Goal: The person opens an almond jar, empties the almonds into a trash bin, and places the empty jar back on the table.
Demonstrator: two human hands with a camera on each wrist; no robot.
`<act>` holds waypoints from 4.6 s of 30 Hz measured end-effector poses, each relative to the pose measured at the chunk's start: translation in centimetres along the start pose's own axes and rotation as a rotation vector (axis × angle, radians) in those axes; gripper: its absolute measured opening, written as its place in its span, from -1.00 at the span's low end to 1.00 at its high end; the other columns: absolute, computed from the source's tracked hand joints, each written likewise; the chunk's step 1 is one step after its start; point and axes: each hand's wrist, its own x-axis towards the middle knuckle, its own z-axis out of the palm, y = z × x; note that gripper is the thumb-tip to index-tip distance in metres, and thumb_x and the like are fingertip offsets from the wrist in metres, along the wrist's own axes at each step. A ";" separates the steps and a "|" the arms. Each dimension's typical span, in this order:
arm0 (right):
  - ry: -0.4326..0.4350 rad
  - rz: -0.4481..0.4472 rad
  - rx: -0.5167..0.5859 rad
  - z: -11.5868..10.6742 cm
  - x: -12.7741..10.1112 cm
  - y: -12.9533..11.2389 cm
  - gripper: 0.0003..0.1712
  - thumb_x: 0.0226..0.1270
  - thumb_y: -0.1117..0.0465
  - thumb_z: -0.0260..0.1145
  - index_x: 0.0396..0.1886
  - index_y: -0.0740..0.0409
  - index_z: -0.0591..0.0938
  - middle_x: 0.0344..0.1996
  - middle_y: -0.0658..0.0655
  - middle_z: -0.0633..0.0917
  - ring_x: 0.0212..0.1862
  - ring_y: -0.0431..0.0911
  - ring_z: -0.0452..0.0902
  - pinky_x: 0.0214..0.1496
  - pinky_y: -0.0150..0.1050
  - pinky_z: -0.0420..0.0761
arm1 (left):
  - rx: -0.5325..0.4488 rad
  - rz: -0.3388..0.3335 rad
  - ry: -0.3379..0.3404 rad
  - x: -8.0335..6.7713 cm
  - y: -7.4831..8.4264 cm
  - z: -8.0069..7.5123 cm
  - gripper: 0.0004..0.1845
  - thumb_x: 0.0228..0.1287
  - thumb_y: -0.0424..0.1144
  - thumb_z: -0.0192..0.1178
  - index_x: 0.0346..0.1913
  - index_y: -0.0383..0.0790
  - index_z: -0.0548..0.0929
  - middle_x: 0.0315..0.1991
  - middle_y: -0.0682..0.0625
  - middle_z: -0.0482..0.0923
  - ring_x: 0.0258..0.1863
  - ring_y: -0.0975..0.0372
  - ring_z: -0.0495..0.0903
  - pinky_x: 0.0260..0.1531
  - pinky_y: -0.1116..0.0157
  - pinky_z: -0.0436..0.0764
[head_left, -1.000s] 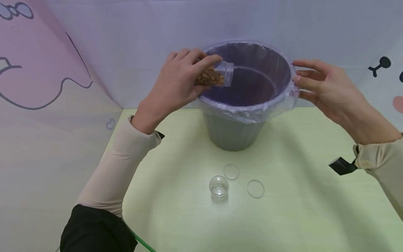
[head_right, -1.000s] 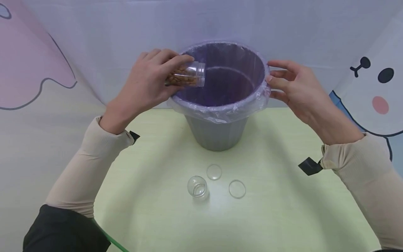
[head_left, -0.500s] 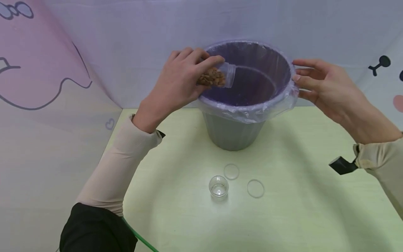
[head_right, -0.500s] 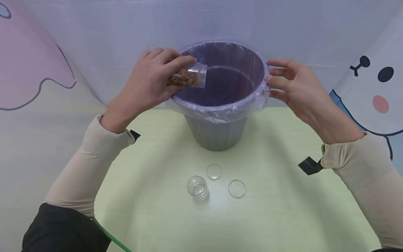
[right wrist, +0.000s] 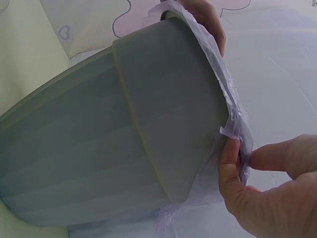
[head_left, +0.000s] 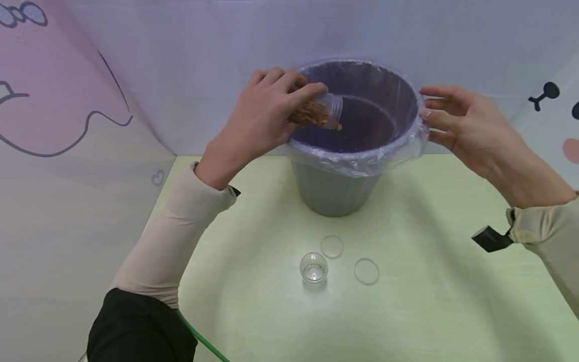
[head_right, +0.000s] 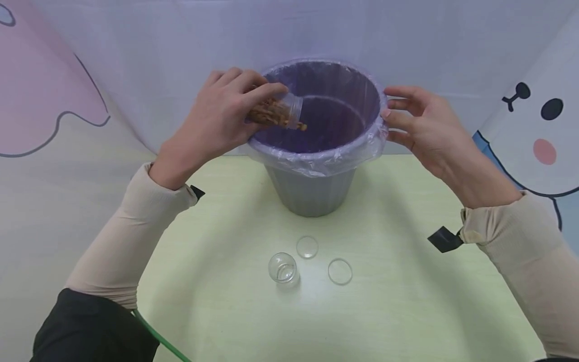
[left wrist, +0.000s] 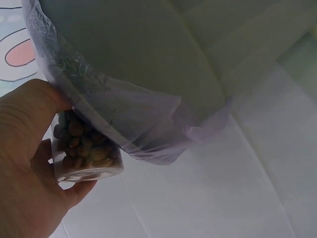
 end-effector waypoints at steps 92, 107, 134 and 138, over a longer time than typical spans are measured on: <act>-0.002 -0.014 -0.025 0.0 0.4 0.3 -0.38 0.48 0.39 0.28 0.47 0.13 0.36 0.16 0.04 0.59 -0.01 -0.13 0.68 -0.09 -0.33 0.74 | 0.120 0.089 0.018 0.6 0.1 0.4 -0.44 0.33 -0.36 0.39 0.34 0.07 0.58 0.13 -0.08 0.64 0.14 -0.06 0.57 0.25 -0.05 0.47; 0.002 -0.007 -0.014 -0.1 0.5 0.3 -0.38 0.48 0.40 0.28 0.47 0.13 0.35 0.15 0.04 0.59 -0.02 -0.13 0.68 -0.11 -0.32 0.74 | 0.142 0.104 0.041 0.6 0.1 0.4 -0.46 0.37 -0.46 0.26 0.32 0.08 0.59 0.10 -0.09 0.65 0.11 -0.07 0.57 0.23 -0.05 0.49; 0.008 -0.001 -0.010 0.0 0.6 0.1 -0.38 0.48 0.40 0.28 0.47 0.13 0.36 0.15 0.04 0.60 -0.02 -0.12 0.70 -0.11 -0.32 0.75 | 0.178 0.122 0.077 1.2 0.5 0.4 -0.52 0.50 -0.52 0.00 0.27 0.05 0.62 0.06 -0.11 0.65 0.12 -0.08 0.59 0.24 -0.02 0.49; 0.006 -0.002 -0.016 0.0 0.7 0.1 -0.37 0.48 0.40 0.28 0.47 0.13 0.35 0.16 0.04 0.59 -0.01 -0.13 0.69 -0.10 -0.32 0.75 | 0.186 0.129 0.086 1.3 0.6 0.3 -0.57 0.55 -0.46 0.03 0.27 0.05 0.63 0.07 -0.11 0.66 0.12 -0.08 0.59 0.24 -0.02 0.48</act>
